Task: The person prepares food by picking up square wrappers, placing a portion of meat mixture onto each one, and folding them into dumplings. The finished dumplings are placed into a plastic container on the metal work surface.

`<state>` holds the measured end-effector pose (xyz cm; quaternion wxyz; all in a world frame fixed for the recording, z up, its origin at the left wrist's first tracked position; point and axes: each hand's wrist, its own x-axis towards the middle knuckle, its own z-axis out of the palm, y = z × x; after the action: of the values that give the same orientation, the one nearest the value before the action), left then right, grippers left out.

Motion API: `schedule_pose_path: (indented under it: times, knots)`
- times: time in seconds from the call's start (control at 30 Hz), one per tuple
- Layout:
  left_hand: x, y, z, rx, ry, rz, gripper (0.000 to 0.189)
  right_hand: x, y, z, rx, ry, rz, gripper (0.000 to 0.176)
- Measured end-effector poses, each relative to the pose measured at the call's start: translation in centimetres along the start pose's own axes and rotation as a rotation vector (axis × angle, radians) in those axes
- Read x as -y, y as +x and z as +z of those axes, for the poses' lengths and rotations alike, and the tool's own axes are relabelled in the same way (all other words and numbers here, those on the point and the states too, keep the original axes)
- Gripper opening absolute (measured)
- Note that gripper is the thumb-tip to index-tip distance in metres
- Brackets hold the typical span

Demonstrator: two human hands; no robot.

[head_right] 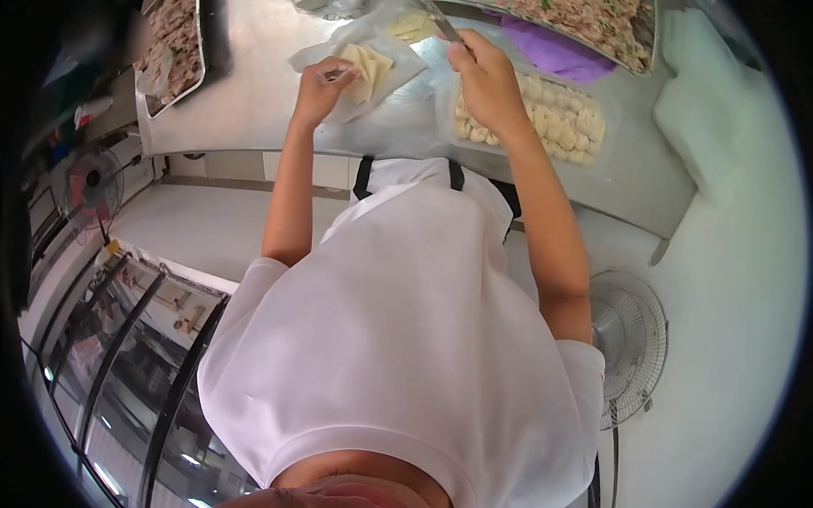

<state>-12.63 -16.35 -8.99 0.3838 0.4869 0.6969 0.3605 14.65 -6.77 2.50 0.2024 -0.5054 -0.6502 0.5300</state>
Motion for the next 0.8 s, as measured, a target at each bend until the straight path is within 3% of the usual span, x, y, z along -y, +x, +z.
schedule_pose_path:
  times: [0.13,0.2,0.23,0.33,0.4,0.43,0.47,0.53,0.57,0.6,0.63,0.7,0.77,0.8]
  knots:
    - [-1.0,0.2,0.5,0.040,-0.109,-0.050,0.014,-1.3,0.7,4.4,-0.102,-0.131,-0.012,0.038]
    - [-1.4,-0.3,0.2,0.030,-0.122,-0.027,0.013,-1.1,1.4,6.6,0.030,-0.179,0.060,0.043]
    - [-1.5,-0.4,-0.1,0.019,-0.118,-0.029,0.013,-1.5,1.7,7.7,0.028,-0.183,0.037,0.033]
    - [-1.0,-1.1,-1.4,-0.095,-0.184,-0.063,0.013,-2.4,1.1,7.9,-0.027,-0.363,-0.172,0.025]
    - [0.8,-1.8,-2.3,-0.353,-0.682,-0.192,0.017,-3.6,0.5,7.2,0.007,-0.443,-0.164,0.024]
    - [3.2,-2.3,-2.9,-0.384,-0.600,-0.133,0.018,-3.9,0.1,6.7,0.032,-0.530,-0.139,0.023]
    - [5.2,-2.1,-3.3,-0.401,-0.530,-0.071,0.021,-3.7,-0.4,5.9,0.012,-0.543,-0.129,0.023]
    - [0.3,-2.4,-4.0,-0.371,-1.042,-0.120,0.025,-3.4,-1.9,2.8,0.151,-0.540,-0.016,0.026]
    - [-2.0,-2.1,-4.5,-0.338,-1.162,-0.195,0.024,-3.4,-2.7,0.8,0.118,-0.567,0.008,0.026]
    - [-3.3,-1.7,-4.7,-0.313,-1.273,-0.269,0.024,-3.4,-3.4,-1.3,0.074,-0.457,-0.092,0.030]
    - [-3.4,-1.4,-4.1,-0.293,-1.289,-0.262,0.024,-3.3,-3.6,-3.2,0.040,-0.341,-0.201,0.035]
    - [-3.3,-0.7,-3.5,-0.337,-1.090,-0.297,0.032,-4.2,-4.0,-9.1,-0.150,-0.616,-0.342,0.042]
    - [-4.6,0.1,-2.0,-0.311,-1.067,-0.255,0.033,-3.6,-3.3,-15.4,-0.304,-0.876,-0.360,0.039]
    - [-5.3,0.4,-1.0,-0.298,-1.042,-0.218,0.034,-1.7,-3.1,-17.4,-0.310,-1.019,-0.268,0.037]
